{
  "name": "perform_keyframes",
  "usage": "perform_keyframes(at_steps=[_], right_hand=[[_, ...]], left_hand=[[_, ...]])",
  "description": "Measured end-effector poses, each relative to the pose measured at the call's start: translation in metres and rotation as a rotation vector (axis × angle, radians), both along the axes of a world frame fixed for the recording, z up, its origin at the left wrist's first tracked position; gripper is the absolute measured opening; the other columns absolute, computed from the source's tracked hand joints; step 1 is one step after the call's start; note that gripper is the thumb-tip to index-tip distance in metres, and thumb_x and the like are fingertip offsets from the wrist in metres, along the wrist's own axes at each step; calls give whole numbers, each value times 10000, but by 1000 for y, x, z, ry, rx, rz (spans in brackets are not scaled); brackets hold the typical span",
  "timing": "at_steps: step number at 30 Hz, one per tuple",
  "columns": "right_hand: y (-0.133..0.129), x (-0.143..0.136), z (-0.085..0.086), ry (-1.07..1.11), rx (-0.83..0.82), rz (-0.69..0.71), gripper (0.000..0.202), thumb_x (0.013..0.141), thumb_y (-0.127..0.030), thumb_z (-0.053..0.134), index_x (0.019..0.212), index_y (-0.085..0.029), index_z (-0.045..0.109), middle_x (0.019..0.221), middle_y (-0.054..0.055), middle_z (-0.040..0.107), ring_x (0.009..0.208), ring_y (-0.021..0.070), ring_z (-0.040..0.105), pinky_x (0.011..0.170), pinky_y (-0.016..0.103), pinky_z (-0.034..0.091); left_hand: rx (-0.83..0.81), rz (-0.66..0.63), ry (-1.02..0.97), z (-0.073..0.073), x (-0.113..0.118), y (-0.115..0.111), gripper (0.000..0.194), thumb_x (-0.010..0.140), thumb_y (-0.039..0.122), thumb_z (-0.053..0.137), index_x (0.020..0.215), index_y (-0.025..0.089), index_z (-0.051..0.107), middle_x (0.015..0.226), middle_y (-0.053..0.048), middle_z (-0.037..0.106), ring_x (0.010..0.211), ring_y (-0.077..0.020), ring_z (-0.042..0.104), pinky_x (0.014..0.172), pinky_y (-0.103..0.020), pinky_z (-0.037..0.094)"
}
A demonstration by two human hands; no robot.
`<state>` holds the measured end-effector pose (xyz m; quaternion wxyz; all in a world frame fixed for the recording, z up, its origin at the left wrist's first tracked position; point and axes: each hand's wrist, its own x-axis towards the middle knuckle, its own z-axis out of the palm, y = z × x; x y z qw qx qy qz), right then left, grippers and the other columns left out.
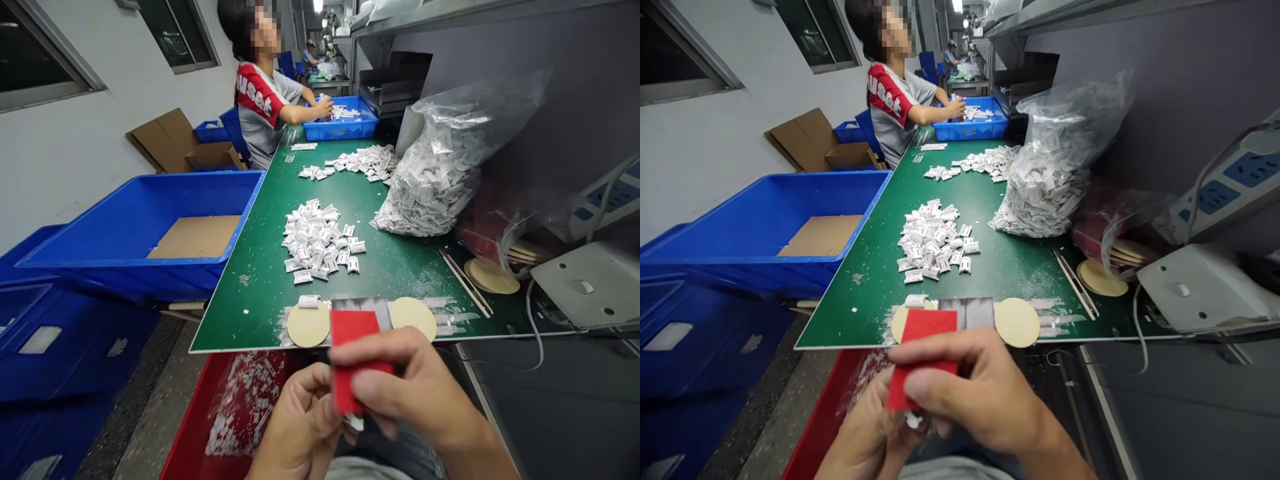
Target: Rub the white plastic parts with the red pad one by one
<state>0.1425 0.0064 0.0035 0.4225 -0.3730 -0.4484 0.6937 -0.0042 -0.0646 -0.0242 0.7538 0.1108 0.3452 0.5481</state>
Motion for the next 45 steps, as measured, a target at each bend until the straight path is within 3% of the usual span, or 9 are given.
perform_keyframes(at_steps=[5,11,16,25,28,30,39,42,45], right_hand=[[-3,1,-4,-276,109,-380,229,907,-337,766,1095,-232,842,594,-27,650,495,95,492,480,203,410],[-27,2,-1,52,-5,-406,234,949,-470,718,1050,-295,836,636,-14,609,568,109,484,512,194,399],[-39,5,3,256,-224,-252,254,832,-500,831,1030,-342,850,592,10,697,387,59,363,394,179,179],[-49,6,0,316,-235,27,224,804,-506,862,958,-344,881,537,5,687,345,38,404,378,168,297],[-40,2,-3,11,-72,-233,165,803,-406,888,948,-328,888,533,-10,694,478,86,578,501,176,468],[-35,0,-4,-44,-51,-335,109,782,-368,905,884,-332,890,526,-26,702,468,87,589,488,170,475],[-27,-2,1,79,-136,-97,182,746,-419,913,751,-240,877,490,-9,654,357,60,450,336,157,280],[-23,-3,-1,-39,-79,-292,88,820,-340,867,852,-259,876,416,-70,533,384,39,401,384,131,297],[-22,-3,-2,-32,-139,-139,177,746,-382,903,779,-210,874,494,-14,642,357,62,408,325,178,265]], left_hand=[[2,96,96,7,-3,-3,311,606,351,995,738,185,768,613,10,707,568,-70,633,543,-138,453],[19,119,134,14,-1,-5,368,593,375,998,712,178,710,623,22,686,575,-76,625,554,-160,454],[111,103,198,4,-5,-5,327,664,330,964,889,218,755,723,3,754,634,-132,738,582,-186,551],[815,522,1307,-2,-9,-16,372,740,-26,784,1005,234,794,913,1,837,869,-202,795,782,-265,646],[891,510,1505,4,-12,-21,394,733,-5,793,1048,231,798,959,-4,851,852,-210,812,809,-264,653],[884,531,1540,5,-12,-23,367,744,22,793,1036,244,804,944,6,853,822,-200,815,809,-252,652],[840,455,1405,-2,-15,-21,364,722,-9,789,991,236,785,890,-2,848,778,-216,812,722,-266,667],[854,472,1425,0,-17,-21,375,718,-13,783,997,238,785,885,-1,848,764,-210,811,746,-271,666],[850,463,1445,1,-15,-20,339,723,-1,785,967,234,784,853,11,843,745,-188,807,716,-231,654]])
